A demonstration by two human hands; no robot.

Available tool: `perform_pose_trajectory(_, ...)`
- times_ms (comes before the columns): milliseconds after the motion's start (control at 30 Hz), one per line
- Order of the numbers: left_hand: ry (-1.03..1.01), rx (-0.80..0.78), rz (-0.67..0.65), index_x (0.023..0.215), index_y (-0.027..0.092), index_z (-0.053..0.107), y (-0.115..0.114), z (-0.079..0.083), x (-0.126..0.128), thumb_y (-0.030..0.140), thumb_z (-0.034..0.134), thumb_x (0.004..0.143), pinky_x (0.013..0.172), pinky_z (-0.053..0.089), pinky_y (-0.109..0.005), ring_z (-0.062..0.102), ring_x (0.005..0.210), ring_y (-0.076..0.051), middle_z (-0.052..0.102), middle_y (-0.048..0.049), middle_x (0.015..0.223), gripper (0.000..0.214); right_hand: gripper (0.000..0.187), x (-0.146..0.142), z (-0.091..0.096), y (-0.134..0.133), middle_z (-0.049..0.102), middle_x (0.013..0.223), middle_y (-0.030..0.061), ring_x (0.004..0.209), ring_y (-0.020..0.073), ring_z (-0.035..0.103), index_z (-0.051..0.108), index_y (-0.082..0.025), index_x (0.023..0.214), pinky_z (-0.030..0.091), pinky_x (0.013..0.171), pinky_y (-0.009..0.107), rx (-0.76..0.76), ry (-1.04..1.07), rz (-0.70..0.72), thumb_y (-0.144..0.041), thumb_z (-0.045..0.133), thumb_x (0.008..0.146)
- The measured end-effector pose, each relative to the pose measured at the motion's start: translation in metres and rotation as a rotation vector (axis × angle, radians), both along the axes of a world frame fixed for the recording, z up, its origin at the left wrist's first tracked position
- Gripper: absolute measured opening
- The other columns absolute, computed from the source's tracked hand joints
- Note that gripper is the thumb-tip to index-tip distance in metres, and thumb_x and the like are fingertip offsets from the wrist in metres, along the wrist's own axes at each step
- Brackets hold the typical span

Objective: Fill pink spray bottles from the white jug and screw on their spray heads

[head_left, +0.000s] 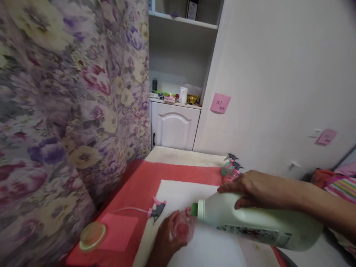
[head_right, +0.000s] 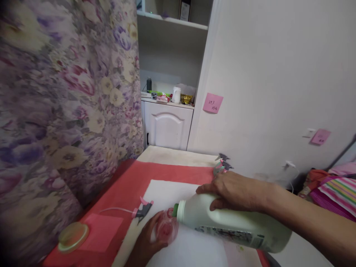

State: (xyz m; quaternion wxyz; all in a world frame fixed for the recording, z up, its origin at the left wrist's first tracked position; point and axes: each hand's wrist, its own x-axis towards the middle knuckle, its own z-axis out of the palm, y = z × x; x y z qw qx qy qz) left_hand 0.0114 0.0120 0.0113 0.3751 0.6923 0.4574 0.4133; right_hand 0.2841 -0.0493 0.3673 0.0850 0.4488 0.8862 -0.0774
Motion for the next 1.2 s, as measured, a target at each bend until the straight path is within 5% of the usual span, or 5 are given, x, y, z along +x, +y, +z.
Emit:
perform_pose_trajectory(700, -0.035, 0.095, 0.064, 0.131, 0.024, 0.053, 0.006, -0.023, 0.004, 0.012, 0.077, 0.05, 0.108, 0.046, -0.046, 0.058, 0.124, -0.032, 0.064, -0.0109, 0.134, 0.085, 0.043, 0.0, 0.0, 0.002, 0.075, 0.103, 0.0126, 0.091, 0.0265, 0.069, 0.056, -0.029, 0.134, 0.051, 0.077, 0.034, 0.009, -0.047, -0.001, -0.046, 0.053, 0.094)
perform_pose_trajectory(1033, -0.026, 0.009, 0.002, 0.131, 0.025, 0.054, -0.005, 0.015, -0.001, 0.014, 0.077, 0.056, 0.11, 0.043, -0.049, 0.056, 0.127, -0.033, 0.062, -0.0104, 0.136, 0.079, 0.039, -0.003, 0.003, 0.0, 0.076, 0.102, 0.0129, 0.09, 0.0252, 0.069, 0.06, -0.024, 0.13, 0.049, 0.076, 0.032, 0.014, -0.034, 0.015, -0.04, 0.055, 0.094)
perform_pose_trajectory(1200, -0.048, -0.007, -0.004, 0.13, 0.024, 0.055, -0.005, 0.017, -0.002, 0.014, 0.078, 0.055, 0.112, 0.042, -0.048, 0.055, 0.129, -0.033, 0.062, -0.0111, 0.137, 0.08, 0.038, -0.003, 0.004, -0.001, 0.076, 0.103, 0.0111, 0.091, 0.0245, 0.07, 0.06, -0.024, 0.129, 0.051, 0.077, 0.032, 0.001, -0.023, 0.011, -0.039, 0.055, 0.094)
